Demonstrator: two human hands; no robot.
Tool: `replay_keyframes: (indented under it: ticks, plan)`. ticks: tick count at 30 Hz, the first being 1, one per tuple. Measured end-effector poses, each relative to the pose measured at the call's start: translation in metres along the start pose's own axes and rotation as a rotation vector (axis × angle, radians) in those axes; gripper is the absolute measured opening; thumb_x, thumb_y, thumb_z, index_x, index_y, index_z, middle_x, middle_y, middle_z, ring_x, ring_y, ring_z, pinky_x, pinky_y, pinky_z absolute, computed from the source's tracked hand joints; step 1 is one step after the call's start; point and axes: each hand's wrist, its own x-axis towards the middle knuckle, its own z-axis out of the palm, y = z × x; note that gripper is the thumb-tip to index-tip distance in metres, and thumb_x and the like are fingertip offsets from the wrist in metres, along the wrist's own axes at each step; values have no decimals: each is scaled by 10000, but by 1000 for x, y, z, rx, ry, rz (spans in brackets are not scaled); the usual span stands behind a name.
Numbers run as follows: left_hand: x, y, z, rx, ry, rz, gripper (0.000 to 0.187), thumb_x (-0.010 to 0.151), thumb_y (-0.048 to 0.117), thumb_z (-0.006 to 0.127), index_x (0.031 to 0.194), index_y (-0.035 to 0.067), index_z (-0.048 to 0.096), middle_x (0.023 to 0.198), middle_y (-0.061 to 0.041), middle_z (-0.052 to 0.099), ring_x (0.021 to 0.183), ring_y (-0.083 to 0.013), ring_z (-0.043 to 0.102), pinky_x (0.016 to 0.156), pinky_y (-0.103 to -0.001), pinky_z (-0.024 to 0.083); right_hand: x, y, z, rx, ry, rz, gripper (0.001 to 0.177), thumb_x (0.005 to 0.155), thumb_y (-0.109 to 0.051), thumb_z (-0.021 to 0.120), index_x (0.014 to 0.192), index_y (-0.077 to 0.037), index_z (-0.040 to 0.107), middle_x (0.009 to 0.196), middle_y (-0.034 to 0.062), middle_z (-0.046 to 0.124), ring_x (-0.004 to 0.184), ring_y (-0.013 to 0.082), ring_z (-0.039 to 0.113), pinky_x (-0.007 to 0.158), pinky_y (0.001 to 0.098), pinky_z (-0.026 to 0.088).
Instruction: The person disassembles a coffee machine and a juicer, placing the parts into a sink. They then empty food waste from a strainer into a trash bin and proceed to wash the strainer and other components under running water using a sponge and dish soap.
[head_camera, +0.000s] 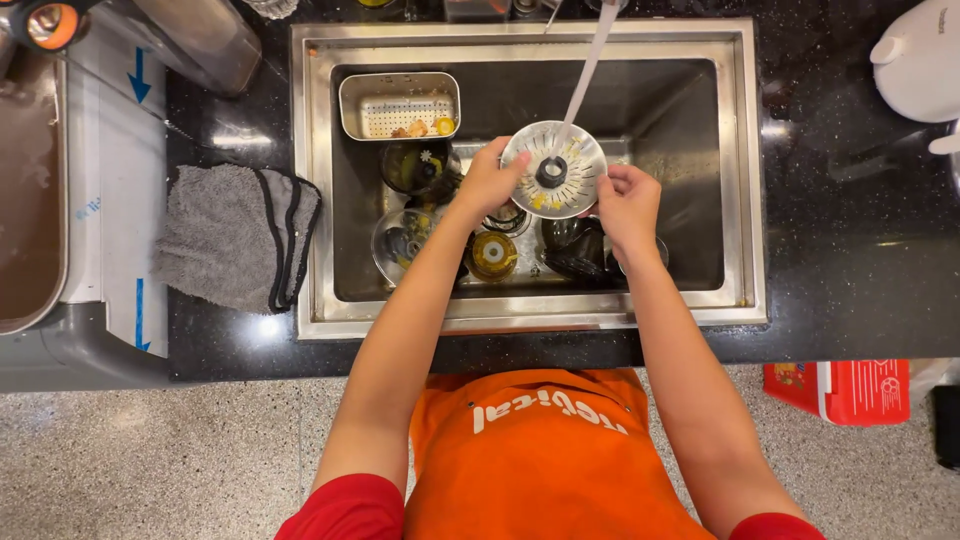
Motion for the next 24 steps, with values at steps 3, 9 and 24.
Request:
replay_keyframes:
  ticks: [3,9,24]
  plan:
    - [1,3,-14,-237,-19,-203,367,1034,315,505,1216,38,665,941,-99,726,717,-200,686,603,-364,576,0,-6,7,47,-20,-21,179,1011,-15,577,1138,105,615,956,154,746,752,191,740,626,317,640]
    - [-4,-7,-20,-396,-51,-110,405,1099,313,389,1191,34,668,957,-63,738,753,-140,701,631,-325,602,-3,-17,15,50,-38,-36,171,1004,4,567,1137,103,608,958,162,752,771,206,754,666,330,663]
    - [63,-68,73,-1261,-189,-268,506,1119,299,308,1353,-43,598,1330,-166,657,1272,-297,585,1125,-436,441,-22,-12,-36,61,124,-34,190,985,13,598,1125,137,620,928,181,751,679,208,729,580,308,619]
